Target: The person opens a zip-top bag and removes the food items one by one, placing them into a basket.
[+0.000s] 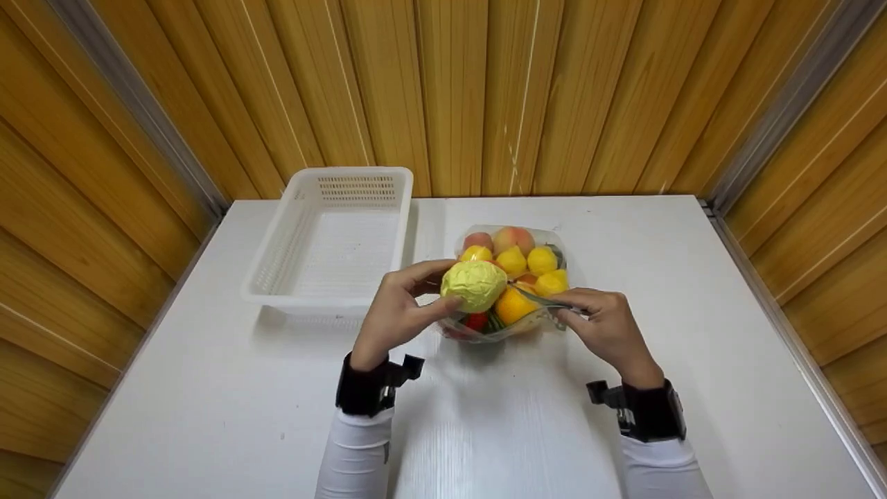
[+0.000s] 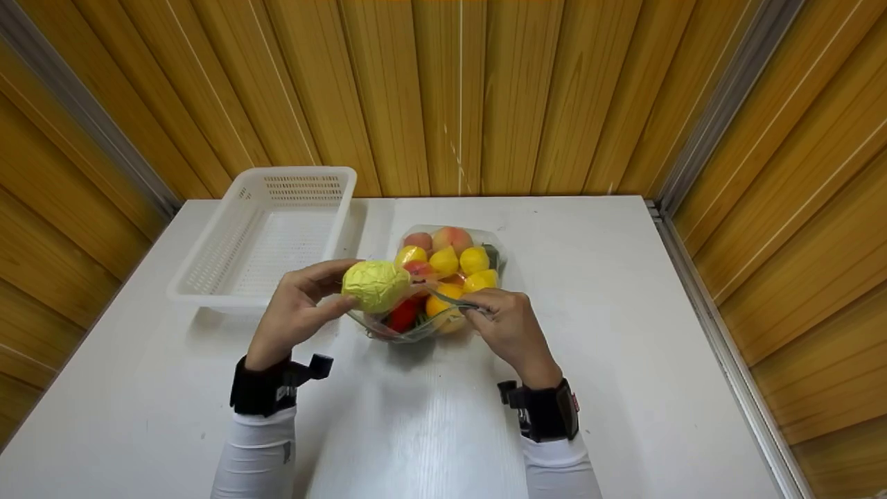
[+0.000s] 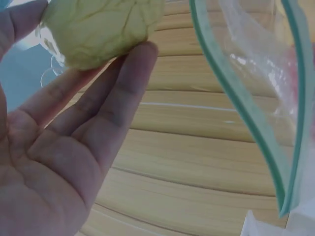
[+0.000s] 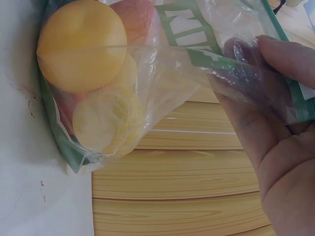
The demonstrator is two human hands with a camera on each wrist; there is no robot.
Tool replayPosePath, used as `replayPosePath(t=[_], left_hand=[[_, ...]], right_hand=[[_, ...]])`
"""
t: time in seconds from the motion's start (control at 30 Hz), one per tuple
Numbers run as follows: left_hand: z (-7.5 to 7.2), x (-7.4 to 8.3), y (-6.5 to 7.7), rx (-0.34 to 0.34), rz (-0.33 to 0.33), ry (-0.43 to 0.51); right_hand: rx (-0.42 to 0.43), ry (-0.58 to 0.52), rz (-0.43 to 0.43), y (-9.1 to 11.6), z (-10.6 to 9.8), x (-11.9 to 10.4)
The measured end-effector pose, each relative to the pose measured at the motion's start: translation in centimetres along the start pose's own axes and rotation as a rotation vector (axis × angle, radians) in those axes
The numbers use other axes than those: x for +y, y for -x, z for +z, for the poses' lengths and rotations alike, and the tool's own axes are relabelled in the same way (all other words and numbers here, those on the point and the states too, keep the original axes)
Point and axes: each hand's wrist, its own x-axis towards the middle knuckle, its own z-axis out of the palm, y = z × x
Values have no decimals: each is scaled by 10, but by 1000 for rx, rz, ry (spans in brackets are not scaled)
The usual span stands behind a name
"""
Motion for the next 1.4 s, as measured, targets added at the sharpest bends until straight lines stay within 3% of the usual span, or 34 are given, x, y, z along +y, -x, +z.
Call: replayPosePath(t=[0.33, 0.57, 0.77, 1.03, 1.17, 1.4], left_hand=[[-15, -15, -4, 384, 29, -16], [-24, -32, -6, 553, -5, -104], [-32, -46, -6, 657, -95, -252], [-41, -64, -2, 694, -231, -506], [-43, -69, 0, 661, -299, -594], [-44, -76, 3, 573, -439, -651]], right_hand=[[1, -17, 7, 0, 1, -1], [2, -34, -12, -1, 1, -1], [9, -39, -16, -1, 1, -1], [0, -35, -9, 0, 1, -2], [1, -25, 1, 0, 1, -1], [-4, 2, 31, 0, 0, -1]])
